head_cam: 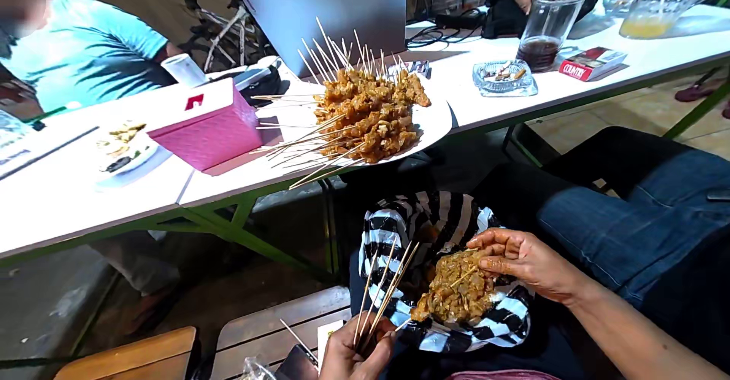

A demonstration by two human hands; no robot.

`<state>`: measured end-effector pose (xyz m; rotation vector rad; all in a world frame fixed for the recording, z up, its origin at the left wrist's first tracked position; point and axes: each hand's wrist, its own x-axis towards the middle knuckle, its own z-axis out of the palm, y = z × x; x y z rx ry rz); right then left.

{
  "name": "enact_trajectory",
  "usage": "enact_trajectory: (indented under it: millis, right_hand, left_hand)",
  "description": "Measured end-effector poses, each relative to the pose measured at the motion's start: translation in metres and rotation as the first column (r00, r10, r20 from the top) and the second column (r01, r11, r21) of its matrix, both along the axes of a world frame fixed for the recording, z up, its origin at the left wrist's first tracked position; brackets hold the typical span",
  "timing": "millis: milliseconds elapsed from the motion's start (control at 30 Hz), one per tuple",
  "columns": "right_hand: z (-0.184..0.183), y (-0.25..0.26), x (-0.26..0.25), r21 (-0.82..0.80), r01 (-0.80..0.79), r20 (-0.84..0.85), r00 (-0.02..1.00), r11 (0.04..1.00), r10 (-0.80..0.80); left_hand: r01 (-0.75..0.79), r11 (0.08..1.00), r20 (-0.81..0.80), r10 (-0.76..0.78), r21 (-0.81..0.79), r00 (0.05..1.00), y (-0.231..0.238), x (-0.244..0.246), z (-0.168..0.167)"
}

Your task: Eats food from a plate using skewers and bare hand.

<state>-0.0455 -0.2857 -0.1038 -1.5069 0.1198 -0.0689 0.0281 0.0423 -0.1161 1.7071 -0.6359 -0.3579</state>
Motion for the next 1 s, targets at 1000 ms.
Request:
enact_trajectory:
  millis: [1000]
  right_hand:
    - [0.009,0.002,0.0,-0.176,-0.048,0.126,0.99,0.983,0.071]
  left_hand:
    - [-0.013,1.0,0.059,0.012,0.021,0.998,0.0,-0.001,-0.002]
